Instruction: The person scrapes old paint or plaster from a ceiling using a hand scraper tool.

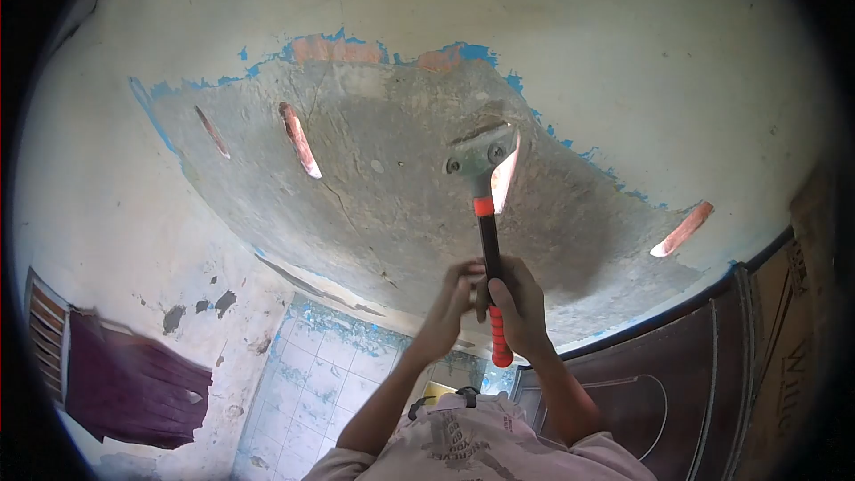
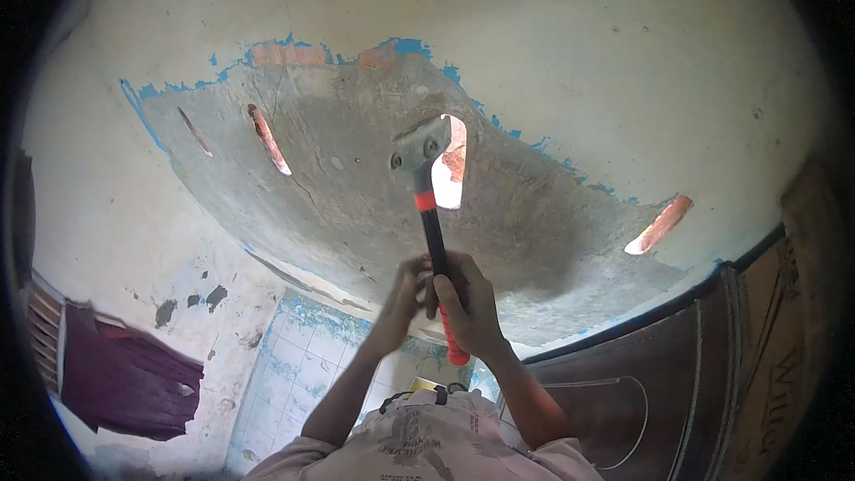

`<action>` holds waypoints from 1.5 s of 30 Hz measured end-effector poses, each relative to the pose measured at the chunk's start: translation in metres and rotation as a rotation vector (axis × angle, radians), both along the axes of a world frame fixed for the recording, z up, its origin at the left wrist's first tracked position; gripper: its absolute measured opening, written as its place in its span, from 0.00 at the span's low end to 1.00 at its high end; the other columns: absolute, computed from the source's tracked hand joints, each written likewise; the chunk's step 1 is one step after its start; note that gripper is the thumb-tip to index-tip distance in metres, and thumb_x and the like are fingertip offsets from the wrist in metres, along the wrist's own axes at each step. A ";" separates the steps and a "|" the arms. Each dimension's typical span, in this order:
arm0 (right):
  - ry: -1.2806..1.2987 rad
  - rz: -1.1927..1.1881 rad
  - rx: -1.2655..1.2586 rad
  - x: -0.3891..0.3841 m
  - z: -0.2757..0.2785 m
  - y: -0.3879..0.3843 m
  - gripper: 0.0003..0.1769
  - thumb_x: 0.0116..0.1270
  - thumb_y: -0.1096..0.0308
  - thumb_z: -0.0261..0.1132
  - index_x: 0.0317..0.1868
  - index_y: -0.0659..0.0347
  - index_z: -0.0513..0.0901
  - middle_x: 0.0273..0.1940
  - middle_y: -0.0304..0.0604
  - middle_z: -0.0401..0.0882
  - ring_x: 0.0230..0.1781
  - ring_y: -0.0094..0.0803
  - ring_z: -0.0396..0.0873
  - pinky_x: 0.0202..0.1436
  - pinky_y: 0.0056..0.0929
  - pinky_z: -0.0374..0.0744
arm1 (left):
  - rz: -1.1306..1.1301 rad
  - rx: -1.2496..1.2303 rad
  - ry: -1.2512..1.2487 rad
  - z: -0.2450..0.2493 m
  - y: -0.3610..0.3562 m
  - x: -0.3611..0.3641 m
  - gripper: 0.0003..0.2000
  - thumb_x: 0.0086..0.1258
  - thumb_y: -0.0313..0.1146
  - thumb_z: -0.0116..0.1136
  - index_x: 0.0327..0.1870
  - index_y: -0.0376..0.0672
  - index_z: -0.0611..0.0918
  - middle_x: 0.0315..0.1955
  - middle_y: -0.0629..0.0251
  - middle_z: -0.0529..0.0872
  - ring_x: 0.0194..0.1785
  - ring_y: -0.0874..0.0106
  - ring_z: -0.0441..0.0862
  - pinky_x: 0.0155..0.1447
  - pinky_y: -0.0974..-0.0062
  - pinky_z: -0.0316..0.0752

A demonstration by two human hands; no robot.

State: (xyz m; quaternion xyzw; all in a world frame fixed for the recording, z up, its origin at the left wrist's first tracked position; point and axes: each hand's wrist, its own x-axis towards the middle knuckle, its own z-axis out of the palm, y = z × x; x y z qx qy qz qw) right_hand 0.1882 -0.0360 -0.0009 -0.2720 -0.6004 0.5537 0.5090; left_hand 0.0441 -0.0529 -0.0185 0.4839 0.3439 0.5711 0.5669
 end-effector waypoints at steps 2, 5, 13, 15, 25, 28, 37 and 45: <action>0.005 0.016 0.048 -0.004 0.012 0.013 0.23 0.80 0.71 0.54 0.72 0.64 0.64 0.36 0.40 0.78 0.30 0.21 0.76 0.36 0.24 0.78 | -0.007 -0.120 -0.084 -0.017 -0.021 0.016 0.21 0.88 0.42 0.38 0.72 0.38 0.61 0.50 0.57 0.79 0.52 0.69 0.81 0.56 0.67 0.78; 0.019 0.105 0.088 -0.012 0.030 0.036 0.27 0.78 0.72 0.56 0.74 0.65 0.61 0.39 0.42 0.80 0.33 0.23 0.79 0.39 0.26 0.80 | -0.070 -0.015 -0.045 -0.024 -0.037 0.026 0.17 0.88 0.41 0.36 0.66 0.38 0.64 0.38 0.62 0.76 0.37 0.74 0.77 0.42 0.72 0.77; 0.047 0.013 0.092 -0.046 0.087 0.077 0.12 0.82 0.64 0.56 0.52 0.64 0.67 0.35 0.45 0.80 0.18 0.24 0.79 0.20 0.25 0.78 | 0.053 -0.006 0.027 -0.004 -0.048 0.019 0.14 0.87 0.37 0.39 0.62 0.37 0.67 0.20 0.70 0.71 0.18 0.81 0.69 0.21 0.81 0.64; 0.045 -0.019 0.090 -0.054 0.099 0.080 0.13 0.82 0.62 0.55 0.51 0.65 0.67 0.34 0.45 0.80 0.18 0.24 0.78 0.19 0.25 0.78 | 0.048 -0.024 0.005 0.009 -0.051 0.019 0.15 0.87 0.37 0.39 0.64 0.37 0.67 0.19 0.70 0.72 0.18 0.81 0.69 0.21 0.81 0.63; 0.327 0.162 -0.186 -0.092 0.100 0.091 0.25 0.83 0.42 0.48 0.48 0.59 0.71 0.21 0.32 0.66 0.12 0.19 0.64 0.14 0.22 0.67 | 0.143 -0.095 -0.017 0.033 -0.057 -0.002 0.18 0.87 0.38 0.41 0.69 0.37 0.67 0.16 0.75 0.67 0.16 0.85 0.63 0.22 0.83 0.59; 0.297 0.086 -0.100 -0.100 0.100 0.090 0.26 0.83 0.41 0.47 0.45 0.58 0.70 0.18 0.29 0.61 0.11 0.18 0.59 0.13 0.21 0.62 | 0.228 -0.089 0.062 0.028 -0.049 -0.011 0.17 0.87 0.41 0.42 0.62 0.37 0.74 0.16 0.79 0.65 0.16 0.88 0.59 0.21 0.84 0.55; 0.321 -0.036 -0.084 -0.117 0.111 0.088 0.26 0.83 0.41 0.46 0.36 0.54 0.68 0.17 0.29 0.58 0.11 0.17 0.57 0.12 0.21 0.58 | 0.393 -0.170 0.257 0.039 -0.049 -0.030 0.14 0.85 0.43 0.47 0.45 0.40 0.77 0.15 0.78 0.69 0.16 0.89 0.64 0.21 0.83 0.56; 0.449 -0.040 -0.103 -0.131 0.119 0.082 0.24 0.83 0.41 0.48 0.38 0.54 0.69 0.19 0.28 0.61 0.11 0.18 0.58 0.13 0.21 0.60 | 0.441 -0.118 0.439 0.057 -0.048 -0.060 0.15 0.82 0.42 0.53 0.40 0.38 0.78 0.15 0.74 0.72 0.20 0.86 0.70 0.24 0.78 0.63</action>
